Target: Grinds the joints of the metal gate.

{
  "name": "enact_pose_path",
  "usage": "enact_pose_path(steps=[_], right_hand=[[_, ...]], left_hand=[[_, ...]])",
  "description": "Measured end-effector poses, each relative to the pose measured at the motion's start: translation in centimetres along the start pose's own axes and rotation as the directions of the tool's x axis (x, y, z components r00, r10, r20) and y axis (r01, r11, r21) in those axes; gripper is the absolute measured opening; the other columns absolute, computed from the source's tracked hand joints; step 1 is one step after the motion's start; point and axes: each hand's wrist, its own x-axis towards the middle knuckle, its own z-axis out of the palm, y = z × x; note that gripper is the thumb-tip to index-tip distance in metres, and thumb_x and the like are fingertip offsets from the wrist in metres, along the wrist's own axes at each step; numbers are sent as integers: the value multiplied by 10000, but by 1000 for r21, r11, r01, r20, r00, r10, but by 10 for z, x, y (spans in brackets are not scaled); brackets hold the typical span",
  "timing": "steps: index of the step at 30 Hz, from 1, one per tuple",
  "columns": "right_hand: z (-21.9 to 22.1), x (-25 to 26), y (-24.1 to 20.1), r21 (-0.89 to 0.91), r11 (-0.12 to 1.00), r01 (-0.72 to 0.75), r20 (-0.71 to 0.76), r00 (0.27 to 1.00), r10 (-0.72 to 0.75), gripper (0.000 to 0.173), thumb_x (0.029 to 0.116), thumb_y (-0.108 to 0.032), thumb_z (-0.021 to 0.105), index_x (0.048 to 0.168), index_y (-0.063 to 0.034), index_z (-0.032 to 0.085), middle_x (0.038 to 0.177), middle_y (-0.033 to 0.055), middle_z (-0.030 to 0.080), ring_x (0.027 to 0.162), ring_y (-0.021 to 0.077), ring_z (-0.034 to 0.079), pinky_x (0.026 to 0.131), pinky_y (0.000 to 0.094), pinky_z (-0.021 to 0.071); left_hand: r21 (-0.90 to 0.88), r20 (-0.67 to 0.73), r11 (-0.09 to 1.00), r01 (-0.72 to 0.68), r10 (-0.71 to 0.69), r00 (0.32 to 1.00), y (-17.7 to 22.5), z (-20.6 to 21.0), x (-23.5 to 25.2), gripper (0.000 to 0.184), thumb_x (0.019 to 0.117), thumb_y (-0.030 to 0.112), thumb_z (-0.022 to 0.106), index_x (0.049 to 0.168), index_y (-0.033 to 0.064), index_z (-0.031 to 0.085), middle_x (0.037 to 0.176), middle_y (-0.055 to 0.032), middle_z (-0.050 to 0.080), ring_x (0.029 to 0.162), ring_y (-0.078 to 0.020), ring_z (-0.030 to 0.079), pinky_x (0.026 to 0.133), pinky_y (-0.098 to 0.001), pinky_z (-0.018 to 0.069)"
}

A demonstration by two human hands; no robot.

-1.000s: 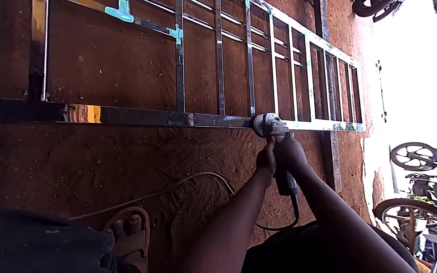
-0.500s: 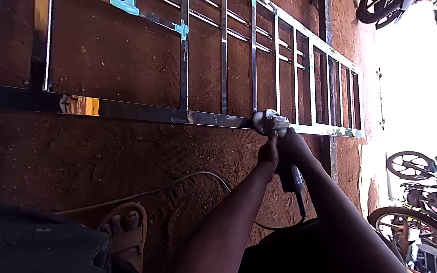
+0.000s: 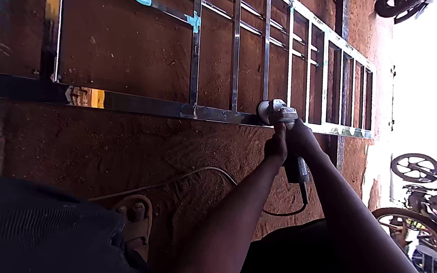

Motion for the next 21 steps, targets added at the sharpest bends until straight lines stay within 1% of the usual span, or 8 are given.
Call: enact_pose_path(steps=[2, 8, 13, 14, 16, 18, 19, 21], right_hand=[[4, -2, 5, -3, 1000, -20, -15, 1000, 20, 537, 1022, -450, 570, 1304, 1, 493, 1032, 256, 672, 972, 446, 688, 795, 638, 538], [-2, -7, 23, -92, 994, -49, 81, 995, 57, 555, 979, -441, 637, 1252, 27, 517, 1016, 250, 667, 951, 418, 688, 799, 626, 539], [11, -17, 7, -54, 999, 0, -27, 1000, -1, 549, 984, -430, 634, 1328, -29, 486, 1023, 237, 673, 951, 435, 690, 787, 631, 550], [12, -21, 5, -60, 998, -11, -34, 999, 9, 531, 989, -420, 633, 1325, -35, 489, 1031, 233, 674, 959, 433, 693, 791, 623, 555], [13, -25, 11, -57, 997, -57, -14, 998, 56, 540, 1006, -428, 618, 1335, -19, 488, 1051, 249, 675, 983, 446, 689, 808, 636, 546], [14, -19, 25, -26, 997, -78, 13, 997, 78, 576, 995, -450, 625, 1349, -13, 498, 1062, 259, 680, 988, 448, 687, 822, 654, 539], [14, -17, 28, -18, 997, -72, 15, 997, 72, 577, 987, -455, 632, 1338, -14, 508, 1052, 253, 683, 980, 445, 689, 817, 651, 540], [15, -16, 23, -36, 998, -42, 6, 999, 42, 556, 987, -458, 623, 1315, -25, 505, 1030, 235, 681, 968, 431, 693, 801, 629, 549]], left_hand=[[-4, 20, 1000, 16, -16, 1000, -4, 0, 1, 896, 1007, 761, 229, 1215, 9, 671, 1289, -253, 631, 1251, -389, 582, 1016, -641, 460], [-68, 60, 991, 117, -113, 992, -18, 14, -12, 909, 976, 802, 270, 1184, 11, 667, 1211, -264, 638, 1123, -402, 627, 908, -629, 515], [-180, -69, 967, -183, 173, 983, -43, 10, 4, 827, 1023, 719, 289, 985, 3, 700, 963, -200, 688, 939, -319, 666, 850, -559, 533], [-202, -61, 960, -194, 185, 981, -45, 8, 4, 817, 1026, 712, 290, 985, 7, 702, 948, -188, 691, 916, -305, 672, 835, -541, 545], [-195, 27, 979, -56, 63, 998, -44, 5, 1, 844, 1004, 748, 310, 1064, -5, 685, 1024, -218, 679, 955, -332, 660, 833, -553, 536], [-134, 115, 987, 83, -68, 991, -41, 3, 2, 893, 962, 806, 328, 1199, 12, 662, 1174, -239, 662, 1077, -370, 651, 894, -596, 534], [-122, 117, 988, 99, -85, 990, -41, 4, 3, 904, 953, 819, 326, 1206, 19, 661, 1186, -236, 659, 1086, -370, 648, 897, -596, 534], [-118, 8, 993, -10, 11, 1000, -45, 10, 3, 877, 981, 787, 299, 1057, 4, 687, 1022, -221, 671, 950, -345, 649, 818, -562, 528]])
